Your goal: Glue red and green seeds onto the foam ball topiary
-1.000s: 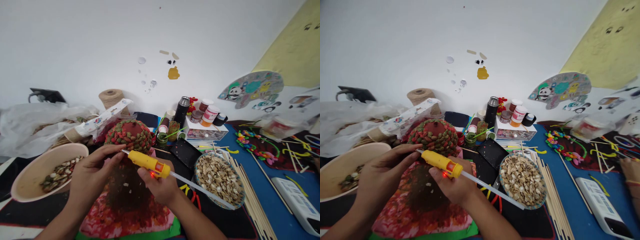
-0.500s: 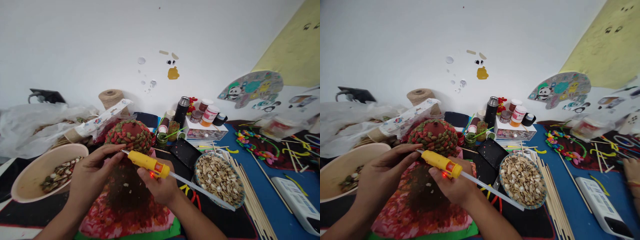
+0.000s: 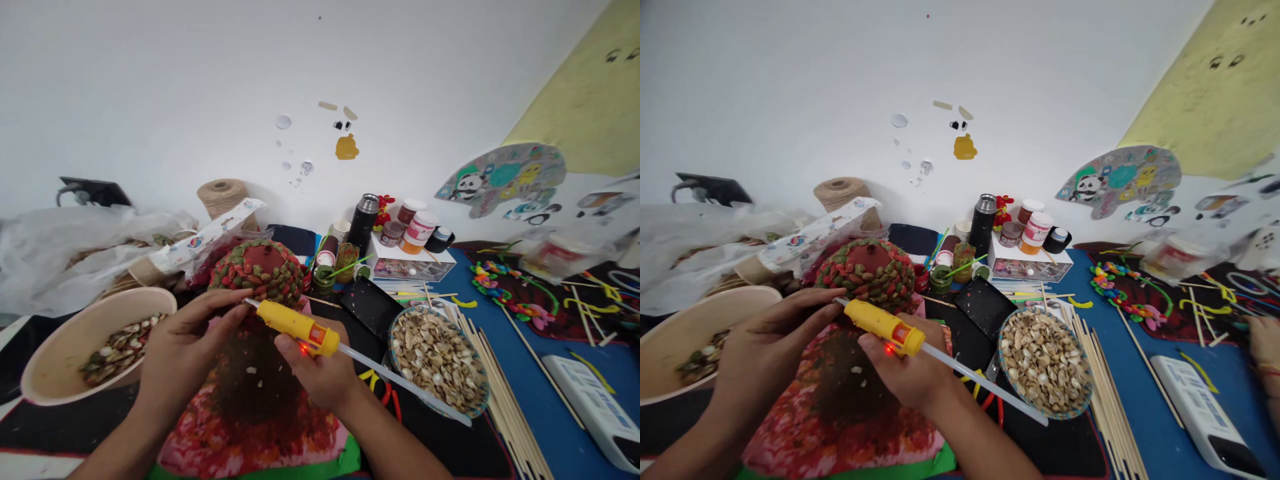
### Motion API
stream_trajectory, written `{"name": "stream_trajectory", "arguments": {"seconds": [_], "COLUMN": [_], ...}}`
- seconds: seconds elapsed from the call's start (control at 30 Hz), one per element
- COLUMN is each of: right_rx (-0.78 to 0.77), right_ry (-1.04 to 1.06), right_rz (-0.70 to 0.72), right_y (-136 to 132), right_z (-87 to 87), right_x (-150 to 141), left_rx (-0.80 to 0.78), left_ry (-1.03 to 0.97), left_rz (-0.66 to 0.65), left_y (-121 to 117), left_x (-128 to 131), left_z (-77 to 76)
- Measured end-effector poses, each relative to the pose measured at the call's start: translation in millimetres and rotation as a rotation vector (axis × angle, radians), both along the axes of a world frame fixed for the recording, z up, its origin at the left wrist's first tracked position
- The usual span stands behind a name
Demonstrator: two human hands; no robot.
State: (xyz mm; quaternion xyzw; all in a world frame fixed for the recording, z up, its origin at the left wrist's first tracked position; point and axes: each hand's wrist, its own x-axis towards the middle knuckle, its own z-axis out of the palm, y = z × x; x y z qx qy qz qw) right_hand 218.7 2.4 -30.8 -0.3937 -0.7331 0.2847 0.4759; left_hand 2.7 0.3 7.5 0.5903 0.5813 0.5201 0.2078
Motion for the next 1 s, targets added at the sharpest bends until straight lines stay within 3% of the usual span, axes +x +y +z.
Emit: {"name": "stream_trajectory", "arguments": {"seconds": [1.0], "right_rx": [-0.063], "right_ry": [-0.010], "right_rz": [0.008], "right_y": [0.3], "right_z": [-2.9], "right_x": [-0.3], "left_rx": [0.029], "left_ry": [0.024], "left_rz": [0.075], "left_y": [-2.2], "left_x": [-5.8], "left_z": [-1.8]}}
